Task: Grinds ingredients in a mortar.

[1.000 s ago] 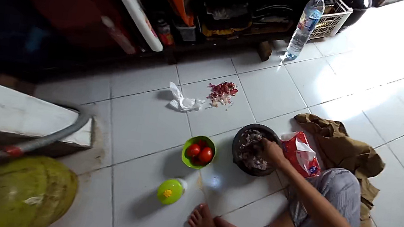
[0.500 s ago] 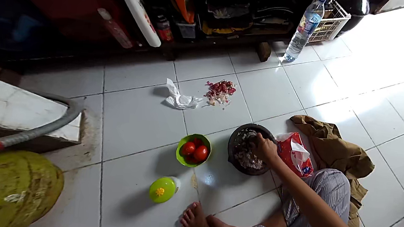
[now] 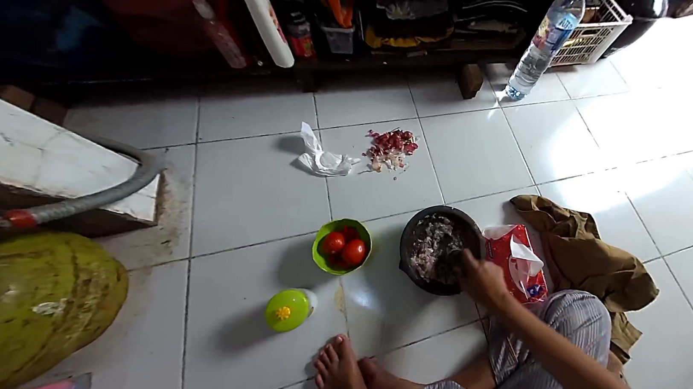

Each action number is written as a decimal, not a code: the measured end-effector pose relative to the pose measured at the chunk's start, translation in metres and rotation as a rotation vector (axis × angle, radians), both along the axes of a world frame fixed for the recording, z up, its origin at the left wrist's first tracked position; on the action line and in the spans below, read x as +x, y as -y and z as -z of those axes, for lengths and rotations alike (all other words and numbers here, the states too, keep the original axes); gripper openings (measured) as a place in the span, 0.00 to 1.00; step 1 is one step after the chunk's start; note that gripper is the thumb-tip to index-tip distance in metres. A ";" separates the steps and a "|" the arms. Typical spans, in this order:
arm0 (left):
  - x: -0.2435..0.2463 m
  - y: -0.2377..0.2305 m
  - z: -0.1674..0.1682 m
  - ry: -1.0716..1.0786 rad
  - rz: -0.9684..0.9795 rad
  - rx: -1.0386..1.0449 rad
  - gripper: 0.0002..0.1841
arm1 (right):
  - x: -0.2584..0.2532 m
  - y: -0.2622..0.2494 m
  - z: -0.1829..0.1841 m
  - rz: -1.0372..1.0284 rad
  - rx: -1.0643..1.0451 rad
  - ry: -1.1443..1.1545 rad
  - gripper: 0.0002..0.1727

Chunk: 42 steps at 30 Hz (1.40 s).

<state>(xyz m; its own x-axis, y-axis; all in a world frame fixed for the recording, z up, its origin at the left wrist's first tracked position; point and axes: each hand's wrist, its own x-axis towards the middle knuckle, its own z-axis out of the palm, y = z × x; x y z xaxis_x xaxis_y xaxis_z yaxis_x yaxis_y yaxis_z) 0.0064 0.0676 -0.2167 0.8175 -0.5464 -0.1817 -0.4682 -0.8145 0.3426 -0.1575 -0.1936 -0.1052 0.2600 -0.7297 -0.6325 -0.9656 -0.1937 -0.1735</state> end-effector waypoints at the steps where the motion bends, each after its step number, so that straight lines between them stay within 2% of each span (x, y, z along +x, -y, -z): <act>1: -0.002 -0.001 0.001 0.021 0.019 0.009 0.24 | 0.009 -0.009 0.000 -0.039 -0.020 -0.026 0.32; 4: 0.000 -0.003 -0.001 0.037 0.041 0.019 0.24 | 0.041 0.014 -0.002 -0.059 -0.026 -0.009 0.29; 7: 0.001 -0.008 0.009 0.060 0.091 0.056 0.26 | 0.042 0.042 -0.005 0.023 0.095 0.015 0.30; 11: 0.006 -0.002 0.005 -0.027 0.066 0.121 0.25 | 0.034 -0.004 -0.001 -0.003 0.034 -0.022 0.31; 14: 0.001 -0.001 0.009 0.028 0.054 0.112 0.23 | 0.040 0.019 -0.007 0.013 -0.006 0.023 0.29; 16: -0.001 -0.008 0.007 0.080 0.089 0.102 0.27 | 0.043 0.041 -0.007 0.069 0.066 0.052 0.31; 18: -0.001 -0.009 -0.004 0.009 0.076 0.091 0.27 | 0.038 0.030 -0.001 0.053 0.093 0.052 0.32; 21: 0.002 -0.005 -0.017 -0.023 0.171 0.095 0.31 | 0.029 -0.004 0.001 0.006 0.023 0.029 0.29; 23: 0.000 -0.005 -0.009 -0.042 0.111 0.108 0.28 | 0.026 0.008 0.001 0.052 -0.014 0.078 0.30; 26: -0.001 -0.001 -0.005 -0.090 -0.012 0.055 0.27 | 0.040 0.050 -0.006 0.211 0.127 0.139 0.32; 28: 0.000 -0.007 -0.001 -0.058 -0.004 0.026 0.29 | 0.037 0.035 0.003 0.233 0.167 0.152 0.33; 30: 0.001 -0.003 -0.005 -0.055 0.040 0.022 0.28 | 0.040 -0.003 0.006 0.127 0.079 0.064 0.32; 32: 0.001 0.000 -0.008 -0.043 0.063 0.066 0.27 | 0.046 -0.020 0.005 0.050 0.030 -0.021 0.32; 35: 0.000 0.004 -0.003 -0.060 0.008 0.100 0.24 | 0.051 0.015 0.000 0.021 0.009 0.008 0.31; 37: 0.000 -0.001 0.004 -0.027 -0.004 0.107 0.26 | 0.047 0.029 0.001 0.065 0.070 0.052 0.33; 39: -0.001 -0.006 0.003 0.002 0.046 0.121 0.26 | 0.037 0.012 0.002 0.080 0.116 0.064 0.33; 42: 0.001 -0.002 -0.002 -0.040 0.048 0.077 0.26 | 0.037 -0.017 -0.001 0.023 0.019 0.026 0.30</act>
<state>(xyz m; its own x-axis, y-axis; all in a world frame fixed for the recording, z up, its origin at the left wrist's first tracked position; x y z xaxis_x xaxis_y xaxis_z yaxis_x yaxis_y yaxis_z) 0.0075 0.0694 -0.2149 0.7824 -0.5675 -0.2566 -0.4943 -0.8164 0.2985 -0.1204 -0.1771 -0.1045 0.2597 -0.7236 -0.6395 -0.9649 -0.1677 -0.2021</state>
